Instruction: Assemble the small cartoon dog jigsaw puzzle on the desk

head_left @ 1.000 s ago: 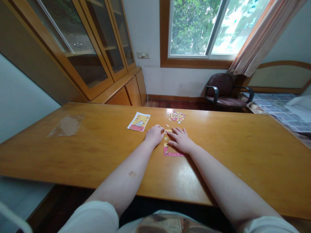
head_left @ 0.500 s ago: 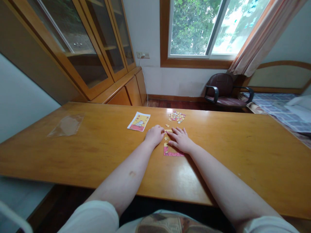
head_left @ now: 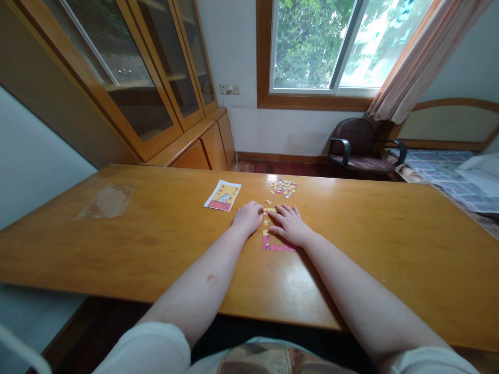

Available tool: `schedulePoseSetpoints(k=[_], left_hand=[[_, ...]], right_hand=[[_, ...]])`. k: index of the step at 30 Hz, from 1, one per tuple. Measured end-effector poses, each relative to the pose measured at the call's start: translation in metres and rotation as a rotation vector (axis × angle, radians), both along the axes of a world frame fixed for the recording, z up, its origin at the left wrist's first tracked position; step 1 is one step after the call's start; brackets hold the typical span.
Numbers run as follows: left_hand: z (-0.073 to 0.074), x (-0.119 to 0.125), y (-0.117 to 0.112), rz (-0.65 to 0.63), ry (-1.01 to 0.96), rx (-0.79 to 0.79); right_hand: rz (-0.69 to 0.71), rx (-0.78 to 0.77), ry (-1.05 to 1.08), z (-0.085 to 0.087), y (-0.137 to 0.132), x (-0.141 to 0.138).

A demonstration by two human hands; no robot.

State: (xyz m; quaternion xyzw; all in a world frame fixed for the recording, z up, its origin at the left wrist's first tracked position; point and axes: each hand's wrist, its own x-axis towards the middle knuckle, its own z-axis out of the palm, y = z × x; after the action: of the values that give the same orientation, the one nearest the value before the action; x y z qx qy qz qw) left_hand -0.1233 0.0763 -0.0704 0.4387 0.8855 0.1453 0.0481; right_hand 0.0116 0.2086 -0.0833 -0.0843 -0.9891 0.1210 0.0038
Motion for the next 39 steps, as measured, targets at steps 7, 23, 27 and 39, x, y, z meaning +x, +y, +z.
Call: schedulePoseSetpoints(k=[7, 23, 27, 39], left_hand=[[-0.002, -0.001, -0.001, -0.007, -0.015, 0.004], [-0.003, -0.003, -0.001, -0.011, -0.031, 0.023], [-0.001, -0.001, -0.001, -0.004, -0.052, 0.043], [0.001, -0.026, -0.014, 0.256, -0.003, 0.053]], right_hand=[[-0.121, 0.024, 0.005, -0.003, 0.004, 0.0], [-0.145, 0.033, -0.009, -0.004, 0.006, 0.001], [-0.143, 0.03, -0.006, -0.006, 0.008, 0.0], [-0.176, -0.019, 0.005, -0.006, 0.009, 0.0]])
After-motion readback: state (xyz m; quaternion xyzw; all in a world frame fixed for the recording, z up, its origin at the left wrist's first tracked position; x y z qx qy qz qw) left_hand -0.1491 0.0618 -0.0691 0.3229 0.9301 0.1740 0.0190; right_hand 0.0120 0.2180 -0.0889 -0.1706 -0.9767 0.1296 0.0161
